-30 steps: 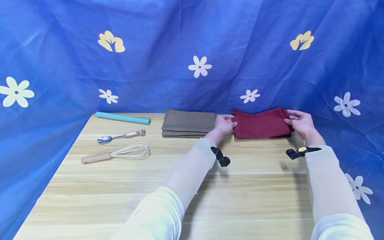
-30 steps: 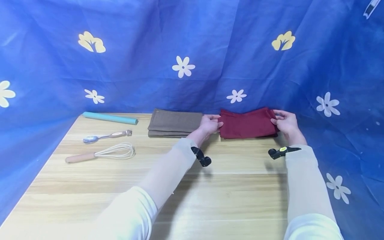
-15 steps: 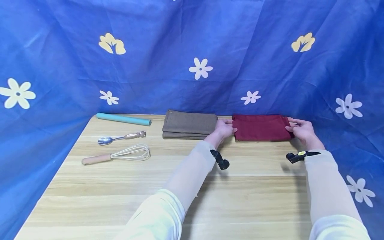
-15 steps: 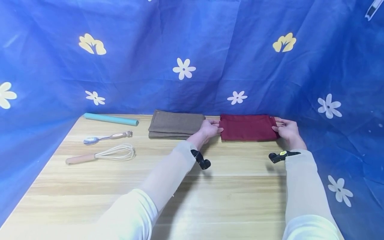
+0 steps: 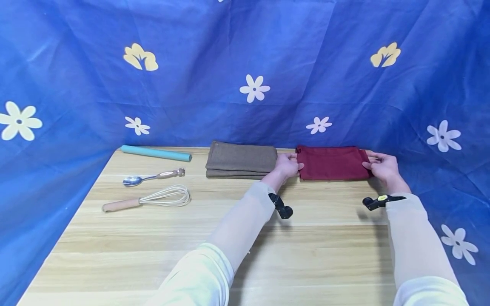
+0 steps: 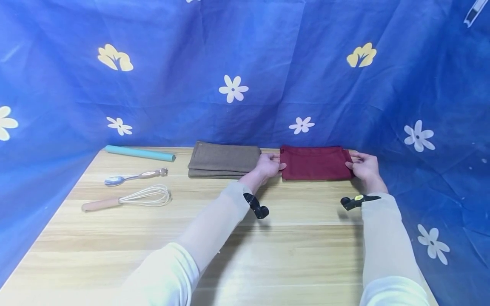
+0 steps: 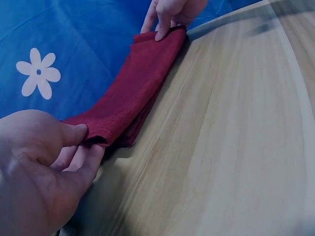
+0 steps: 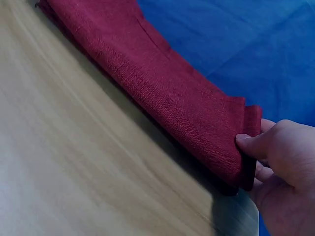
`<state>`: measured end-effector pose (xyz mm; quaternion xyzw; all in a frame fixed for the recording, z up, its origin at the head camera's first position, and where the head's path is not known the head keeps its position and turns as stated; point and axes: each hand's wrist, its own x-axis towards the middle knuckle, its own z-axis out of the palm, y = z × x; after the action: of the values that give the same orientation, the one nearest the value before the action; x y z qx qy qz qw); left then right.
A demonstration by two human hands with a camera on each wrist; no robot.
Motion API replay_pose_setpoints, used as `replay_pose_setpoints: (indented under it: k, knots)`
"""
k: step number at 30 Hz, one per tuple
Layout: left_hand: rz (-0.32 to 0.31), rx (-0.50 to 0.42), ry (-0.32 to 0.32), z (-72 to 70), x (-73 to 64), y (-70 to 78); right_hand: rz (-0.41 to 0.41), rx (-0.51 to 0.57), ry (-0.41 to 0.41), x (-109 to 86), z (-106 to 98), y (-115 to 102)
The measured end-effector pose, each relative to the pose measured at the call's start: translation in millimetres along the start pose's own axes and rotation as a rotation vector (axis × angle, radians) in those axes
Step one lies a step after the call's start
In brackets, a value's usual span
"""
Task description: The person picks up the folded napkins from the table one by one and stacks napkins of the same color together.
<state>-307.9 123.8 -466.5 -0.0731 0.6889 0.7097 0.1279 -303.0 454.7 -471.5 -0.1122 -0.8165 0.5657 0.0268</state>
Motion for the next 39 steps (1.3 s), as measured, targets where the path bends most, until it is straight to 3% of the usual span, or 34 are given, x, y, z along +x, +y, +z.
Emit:
replay_pose_setpoints:
  k: [7,11,17,23,30,39]
  knots:
    - [0.03,0.024,0.025,3.0,2.9,3.9,-0.039,0.016,0.048,-0.6,-2,-10]
    - [0.027,0.02,0.036,3.5,3.0,2.5,-0.013,0.006,0.044,-0.8,-2,-12]
    - [0.027,0.028,0.041,3.6,2.8,-2.7,0.035,-0.007,0.032,0.1,-4,-3]
    - [0.007,0.038,0.026,1.9,2.8,-5.5,-0.018,-0.07,0.054,-2.4,-1,7]
    - [0.0,0.063,0.044,0.0,1.8,-2.8,-0.033,-0.098,0.034,0.3,-1,5]
    - [-0.013,0.111,0.049,-0.3,2.5,-3.2,0.008,-0.124,0.055,-3.1,0,4]
